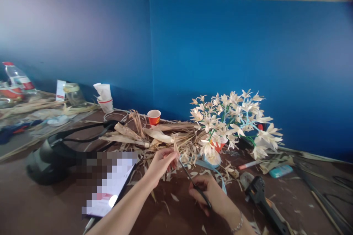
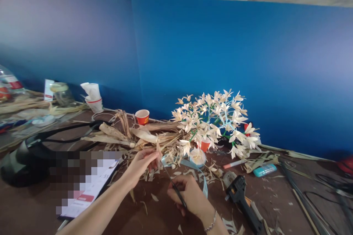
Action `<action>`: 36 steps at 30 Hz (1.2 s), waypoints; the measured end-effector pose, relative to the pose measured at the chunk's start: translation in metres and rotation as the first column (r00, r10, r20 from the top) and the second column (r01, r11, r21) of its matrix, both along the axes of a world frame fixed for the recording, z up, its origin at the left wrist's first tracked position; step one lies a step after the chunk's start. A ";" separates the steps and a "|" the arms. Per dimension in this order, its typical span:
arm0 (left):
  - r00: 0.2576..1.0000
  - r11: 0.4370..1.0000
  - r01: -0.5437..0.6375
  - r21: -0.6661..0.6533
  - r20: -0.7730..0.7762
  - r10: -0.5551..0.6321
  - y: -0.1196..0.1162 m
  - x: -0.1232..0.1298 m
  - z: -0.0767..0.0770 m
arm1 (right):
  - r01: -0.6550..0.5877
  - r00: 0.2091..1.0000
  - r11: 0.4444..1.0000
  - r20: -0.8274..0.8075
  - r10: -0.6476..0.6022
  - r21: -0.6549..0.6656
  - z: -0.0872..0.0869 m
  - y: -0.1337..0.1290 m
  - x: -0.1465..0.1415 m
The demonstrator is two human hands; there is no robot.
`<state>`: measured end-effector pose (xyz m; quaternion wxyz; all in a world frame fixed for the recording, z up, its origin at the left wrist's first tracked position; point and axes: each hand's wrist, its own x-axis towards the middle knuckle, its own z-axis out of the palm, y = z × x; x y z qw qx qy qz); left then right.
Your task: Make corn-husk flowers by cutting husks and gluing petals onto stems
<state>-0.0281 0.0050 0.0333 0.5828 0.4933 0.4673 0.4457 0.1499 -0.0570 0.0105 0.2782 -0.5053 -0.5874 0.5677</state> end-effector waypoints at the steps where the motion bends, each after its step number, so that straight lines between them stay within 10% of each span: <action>1: 1.000 1.000 0.012 0.000 -0.008 -0.012 0.000 0.000 0.000 | -0.004 1.000 1.000 -0.006 0.004 -0.001 0.000 0.000 0.000; 20: 0.995 0.995 0.098 -0.014 -0.031 -0.099 0.003 0.000 -0.009 | -0.027 1.000 0.999 0.016 0.027 -0.025 -0.002 0.004 0.008; 30: 0.998 0.993 -0.038 0.109 0.047 0.033 0.005 -0.005 -0.009 | 0.004 0.995 1.000 -0.097 -0.005 -0.010 0.007 0.002 0.018; 36: 0.974 0.933 0.074 0.352 -0.228 0.008 0.005 -0.007 -0.007 | 0.066 0.998 0.996 -0.012 -0.065 0.066 0.012 0.002 0.016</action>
